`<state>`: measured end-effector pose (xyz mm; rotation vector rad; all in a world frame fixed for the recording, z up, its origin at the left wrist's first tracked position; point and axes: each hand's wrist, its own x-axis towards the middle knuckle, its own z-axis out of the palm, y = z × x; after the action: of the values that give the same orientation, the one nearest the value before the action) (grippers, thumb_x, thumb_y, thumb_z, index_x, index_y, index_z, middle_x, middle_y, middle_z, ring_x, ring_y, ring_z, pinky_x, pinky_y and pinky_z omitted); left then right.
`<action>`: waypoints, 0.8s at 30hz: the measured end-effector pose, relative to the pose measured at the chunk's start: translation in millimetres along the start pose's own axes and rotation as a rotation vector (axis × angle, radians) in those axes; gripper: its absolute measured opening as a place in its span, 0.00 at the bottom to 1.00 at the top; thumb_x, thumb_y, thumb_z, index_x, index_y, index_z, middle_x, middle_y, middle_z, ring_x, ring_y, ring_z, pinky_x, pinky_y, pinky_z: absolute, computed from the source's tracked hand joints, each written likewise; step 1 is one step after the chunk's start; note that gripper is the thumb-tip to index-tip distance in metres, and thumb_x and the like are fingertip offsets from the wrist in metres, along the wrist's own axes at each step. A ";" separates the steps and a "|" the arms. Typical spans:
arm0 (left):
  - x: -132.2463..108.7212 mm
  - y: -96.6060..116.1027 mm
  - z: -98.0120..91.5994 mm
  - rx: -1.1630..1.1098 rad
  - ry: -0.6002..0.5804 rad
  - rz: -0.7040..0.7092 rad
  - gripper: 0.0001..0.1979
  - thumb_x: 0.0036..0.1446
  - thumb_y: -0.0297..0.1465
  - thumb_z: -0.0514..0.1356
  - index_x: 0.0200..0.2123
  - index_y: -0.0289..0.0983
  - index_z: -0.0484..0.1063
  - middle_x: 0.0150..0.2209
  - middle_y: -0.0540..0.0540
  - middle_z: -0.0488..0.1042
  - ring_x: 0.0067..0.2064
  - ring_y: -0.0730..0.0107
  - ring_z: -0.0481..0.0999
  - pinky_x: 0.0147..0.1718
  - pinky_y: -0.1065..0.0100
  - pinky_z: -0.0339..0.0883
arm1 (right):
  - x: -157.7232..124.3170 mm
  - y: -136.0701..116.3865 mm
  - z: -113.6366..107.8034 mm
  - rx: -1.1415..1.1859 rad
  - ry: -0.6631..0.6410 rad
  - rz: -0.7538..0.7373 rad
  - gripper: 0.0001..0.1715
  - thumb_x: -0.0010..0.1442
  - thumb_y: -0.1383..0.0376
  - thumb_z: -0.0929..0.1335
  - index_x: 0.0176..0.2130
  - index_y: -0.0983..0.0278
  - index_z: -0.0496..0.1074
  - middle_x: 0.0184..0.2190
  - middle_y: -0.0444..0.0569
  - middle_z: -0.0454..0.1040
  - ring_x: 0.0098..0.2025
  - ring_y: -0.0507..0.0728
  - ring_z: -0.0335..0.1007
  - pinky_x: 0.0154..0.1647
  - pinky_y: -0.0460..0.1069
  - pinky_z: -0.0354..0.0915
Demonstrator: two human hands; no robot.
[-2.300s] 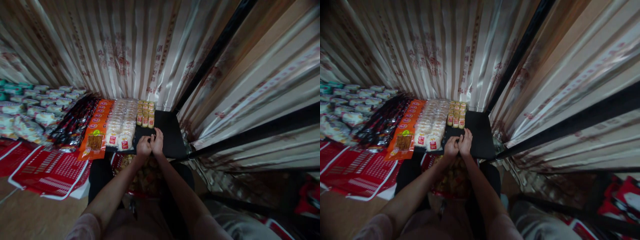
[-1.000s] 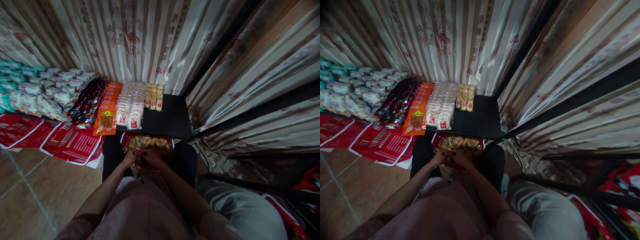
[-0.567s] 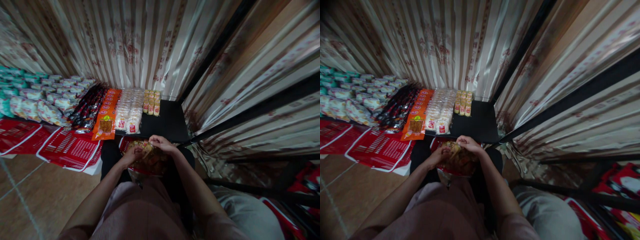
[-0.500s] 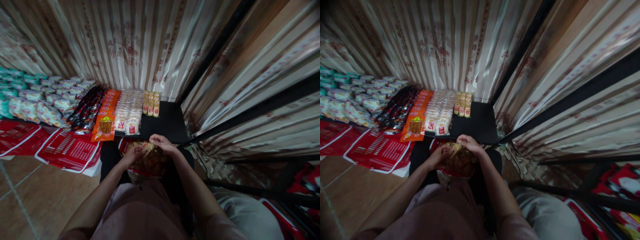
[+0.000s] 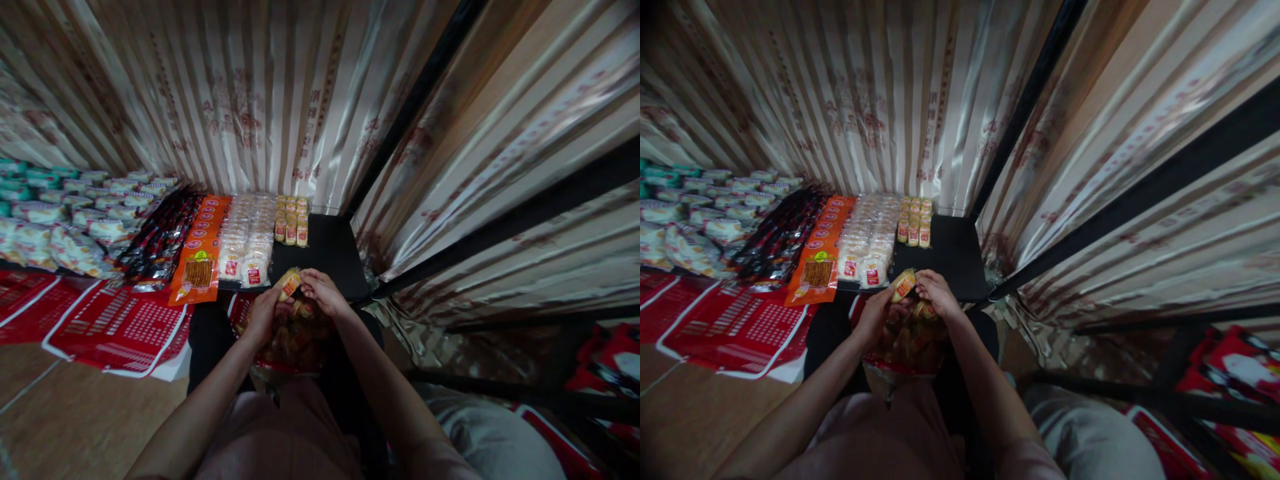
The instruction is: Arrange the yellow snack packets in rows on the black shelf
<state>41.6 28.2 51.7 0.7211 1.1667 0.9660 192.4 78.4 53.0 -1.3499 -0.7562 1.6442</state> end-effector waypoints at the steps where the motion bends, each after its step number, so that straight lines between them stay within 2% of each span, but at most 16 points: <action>1: 2.1 1.9 3.6 -0.060 0.003 -0.033 0.25 0.52 0.47 0.55 0.42 0.30 0.70 0.31 0.41 0.77 0.26 0.67 0.75 0.20 0.72 0.60 | 1.5 0.1 -0.5 0.006 0.014 -0.006 0.09 0.45 0.68 0.71 0.31 0.65 0.69 0.18 0.39 0.67 0.19 0.44 0.62 0.16 0.38 0.57; 4: 8.8 6.2 13.5 -0.201 0.003 -0.119 0.25 0.54 0.46 0.55 0.43 0.29 0.69 0.30 0.41 0.78 0.25 0.69 0.75 0.21 0.73 0.60 | 5.0 2.9 -2.2 0.019 0.052 -0.033 0.11 0.46 0.64 0.72 0.31 0.64 0.69 0.21 0.40 0.69 0.21 0.45 0.64 0.18 0.38 0.58; 6: 13.7 7.4 19.4 -0.283 -0.006 -0.154 0.21 0.56 0.43 0.53 0.42 0.29 0.69 0.30 0.41 0.77 0.23 0.71 0.75 0.21 0.73 0.60 | 5.7 6.2 -2.7 0.034 0.021 -0.074 0.15 0.48 0.57 0.71 0.33 0.64 0.70 0.25 0.43 0.72 0.25 0.47 0.67 0.22 0.39 0.62; 9: 22.0 7.2 27.6 -0.367 -0.022 -0.157 0.18 0.59 0.39 0.51 0.39 0.29 0.70 0.28 0.42 0.77 0.23 0.73 0.74 0.21 0.74 0.61 | 4.6 11.1 -2.2 0.060 -0.042 -0.133 0.24 0.48 0.48 0.70 0.34 0.65 0.70 0.29 0.48 0.75 0.29 0.51 0.71 0.26 0.44 0.67; 11: 28.4 6.7 32.8 -0.382 -0.022 -0.147 0.17 0.59 0.39 0.51 0.38 0.29 0.70 0.27 0.43 0.77 0.24 0.73 0.75 0.22 0.75 0.62 | 3.8 13.2 -1.3 0.068 -0.034 -0.160 0.27 0.47 0.45 0.69 0.34 0.65 0.70 0.30 0.50 0.75 0.30 0.53 0.72 0.26 0.45 0.67; 15: 41.2 5.8 40.6 -0.326 -0.003 -0.136 0.18 0.60 0.40 0.49 0.40 0.30 0.68 0.30 0.42 0.76 0.27 0.73 0.76 0.24 0.75 0.64 | 7.6 14.1 -1.1 -0.001 0.001 -0.257 0.26 0.46 0.48 0.70 0.38 0.65 0.70 0.34 0.50 0.76 0.33 0.54 0.73 0.33 0.46 0.68; 18: 46.1 4.0 42.1 -0.096 0.089 -0.109 0.20 0.61 0.40 0.46 0.46 0.30 0.65 0.38 0.38 0.74 0.31 0.68 0.77 0.26 0.72 0.67 | 22.0 13.2 -3.8 -0.104 0.093 -0.350 0.23 0.47 0.54 0.71 0.40 0.64 0.69 0.37 0.50 0.76 0.39 0.55 0.73 0.40 0.48 0.68; 19: 46.2 3.0 41.8 0.027 0.146 -0.063 0.20 0.61 0.39 0.46 0.48 0.31 0.63 0.42 0.37 0.73 0.34 0.66 0.77 0.28 0.69 0.68 | 29.3 12.6 -4.8 -0.138 0.131 -0.376 0.22 0.48 0.55 0.70 0.41 0.63 0.69 0.38 0.50 0.76 0.40 0.56 0.72 0.41 0.49 0.68; 21: 44.8 -0.1 40.6 0.286 0.247 0.132 0.20 0.60 0.37 0.48 0.51 0.32 0.62 0.49 0.35 0.69 0.44 0.61 0.75 0.39 0.64 0.70 | 46.5 10.5 -5.5 -0.215 0.191 -0.421 0.20 0.50 0.57 0.68 0.43 0.63 0.68 0.38 0.50 0.76 0.41 0.56 0.72 0.42 0.49 0.68; 22: 44.1 -2.0 40.0 0.393 0.266 0.261 0.20 0.59 0.36 0.48 0.52 0.33 0.62 0.52 0.36 0.67 0.50 0.59 0.71 0.47 0.61 0.67 | 55.6 8.9 -4.9 -0.264 0.210 -0.435 0.20 0.51 0.58 0.67 0.43 0.63 0.68 0.38 0.50 0.75 0.40 0.55 0.72 0.42 0.49 0.68; 24: 45.0 -6.0 39.6 0.510 0.239 0.494 0.20 0.60 0.34 0.48 0.53 0.34 0.63 0.57 0.38 0.63 0.59 0.61 0.62 0.59 0.60 0.54 | 73.2 4.0 -0.9 -0.384 0.233 -0.455 0.18 0.53 0.60 0.66 0.44 0.62 0.68 0.38 0.48 0.75 0.38 0.54 0.72 0.42 0.49 0.69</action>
<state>85.7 66.9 38.0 1.3774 1.5047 1.1967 188.6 141.6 16.2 -1.4639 -1.1762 0.9982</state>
